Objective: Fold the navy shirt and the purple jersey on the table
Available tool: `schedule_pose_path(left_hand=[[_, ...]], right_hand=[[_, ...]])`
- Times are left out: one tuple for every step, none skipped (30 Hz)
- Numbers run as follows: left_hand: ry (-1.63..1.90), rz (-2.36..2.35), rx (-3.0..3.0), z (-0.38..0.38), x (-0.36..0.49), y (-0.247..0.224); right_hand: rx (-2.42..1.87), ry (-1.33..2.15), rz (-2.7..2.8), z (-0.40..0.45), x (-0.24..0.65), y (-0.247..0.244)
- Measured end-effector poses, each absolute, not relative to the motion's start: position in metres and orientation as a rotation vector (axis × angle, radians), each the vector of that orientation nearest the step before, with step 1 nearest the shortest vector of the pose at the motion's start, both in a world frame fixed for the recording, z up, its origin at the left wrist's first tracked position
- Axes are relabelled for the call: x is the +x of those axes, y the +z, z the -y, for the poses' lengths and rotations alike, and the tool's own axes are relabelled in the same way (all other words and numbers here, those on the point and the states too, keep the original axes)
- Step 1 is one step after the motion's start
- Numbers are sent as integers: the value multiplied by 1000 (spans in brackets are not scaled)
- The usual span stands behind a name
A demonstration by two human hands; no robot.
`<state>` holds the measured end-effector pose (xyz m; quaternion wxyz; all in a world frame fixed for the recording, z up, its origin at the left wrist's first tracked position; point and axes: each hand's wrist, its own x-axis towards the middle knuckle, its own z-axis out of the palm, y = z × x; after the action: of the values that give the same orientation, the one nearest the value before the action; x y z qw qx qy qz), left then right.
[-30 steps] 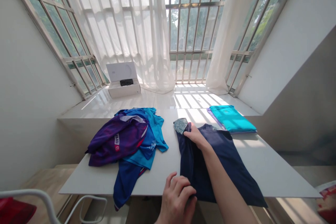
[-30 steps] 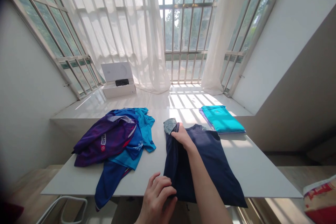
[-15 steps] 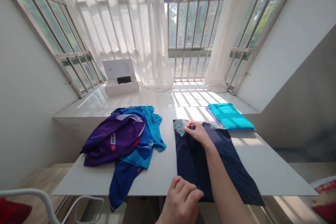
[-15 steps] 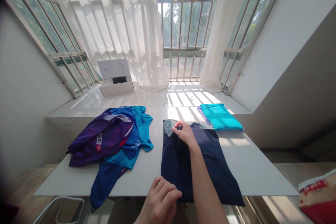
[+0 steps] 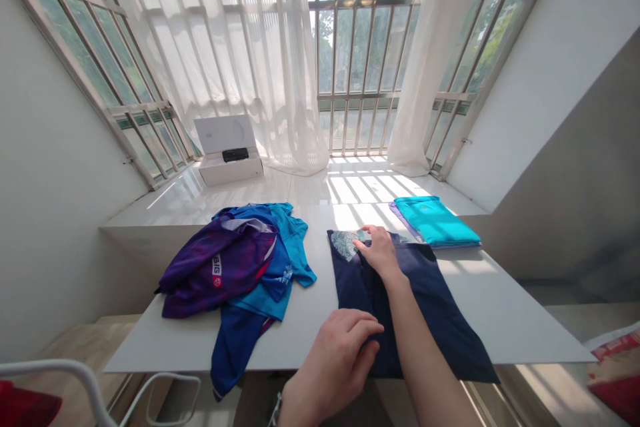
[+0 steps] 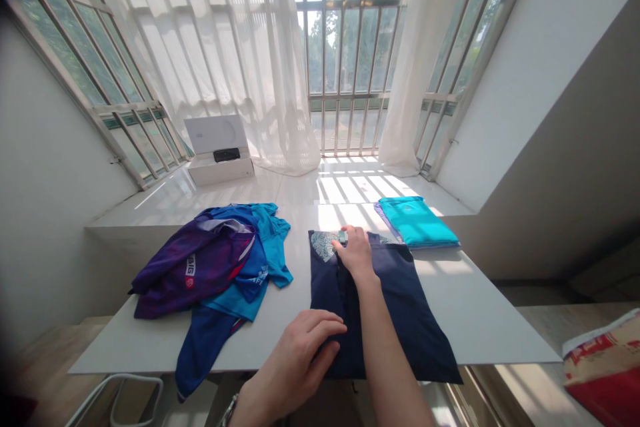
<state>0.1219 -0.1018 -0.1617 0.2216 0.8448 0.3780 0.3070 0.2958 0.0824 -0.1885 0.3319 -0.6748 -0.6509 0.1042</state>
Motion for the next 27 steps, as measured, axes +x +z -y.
schedule_pose_path(left_hand=[[814, -1140, 2384, 98, 124, -162], [764, -1231, 2441, 94, 127, -166], [714, -1311, 2488, 91, 130, -173], [666, -1360, 2518, 88, 133, -181], [626, -1382, 2535, 87, 135, -189], [603, -1391, 2543, 86, 137, -197], [589, -1390, 2545, 87, 139, -203], [586, -1389, 2544, 87, 140, -207], [592, -1392, 2544, 88, 140, -210], [598, -1392, 2547, 89, 140, -210], [605, -1391, 2554, 90, 139, -210], [610, -1388, 2563, 90, 137, -209], [610, -1384, 2572, 90, 134, -208], [599, -1379, 2579, 88, 130, -208], [577, -1379, 2582, 84, 124, -207], [545, -1383, 2581, 80, 118, -206], [506, -1395, 2576, 74, 110, -204], [464, -1413, 2570, 67, 103, -203], [427, -1447, 2562, 61, 95, -201], [396, -1494, 2554, 54, 88, -199], [371, -1545, 2547, 49, 83, -197], [355, -1592, 2544, 45, 79, -195], [351, -1628, 2546, 42, 76, -194], [357, -1641, 2558, 42, 76, -194], [371, -1629, 2579, 44, 76, -194], [387, -1602, 2603, 46, 78, -195], [400, -1572, 2625, 50, 79, -197]], right_hand=[[-1728, 211, 1734, -80, 293, -186], [-1676, 170, 1787, -77, 290, -184], [-1614, 147, 1857, -72, 288, -182], [-1549, 136, 1939, -67, 286, -181], [-1484, 134, 2024, -62, 286, -181], [-1428, 144, 2108, -56, 287, -183], [-1387, 165, 2184, -51, 289, -186], [-1369, 194, 2248, -45, 291, -191], [-1367, 230, 2301, -41, 294, -196], [-1377, 267, 2342, -38, 297, -201], [-1394, 300, 2367, -36, 299, -206], [-1411, 322, 2379, -35, 300, -210], [-1424, 333, 2382, -36, 299, -213], [-1433, 335, 2381, -38, 297, -215], [-1437, 334, 2382, -42, 293, -216], [-1440, 330, 2380, -46, 287, -216], [-1437, 325, 2376, -53, 280, -215], [-1432, 321, 2367, -60, 272, -215], [-1426, 318, 2355, -68, 263, -214], [-1424, 319, 2339, -77, 254, -214], [-1429, 323, 2321, -85, 245, -214], [-1440, 329, 2306, -94, 236, -214], [-1453, 336, 2295, -102, 228, -214], [-1463, 342, 2288, -109, 221, -215], [-1463, 348, 2285, -114, 216, -216], [-1451, 357, 2281, -119, 212, -216], [-1427, 371, 2276, -122, 211, -216]])
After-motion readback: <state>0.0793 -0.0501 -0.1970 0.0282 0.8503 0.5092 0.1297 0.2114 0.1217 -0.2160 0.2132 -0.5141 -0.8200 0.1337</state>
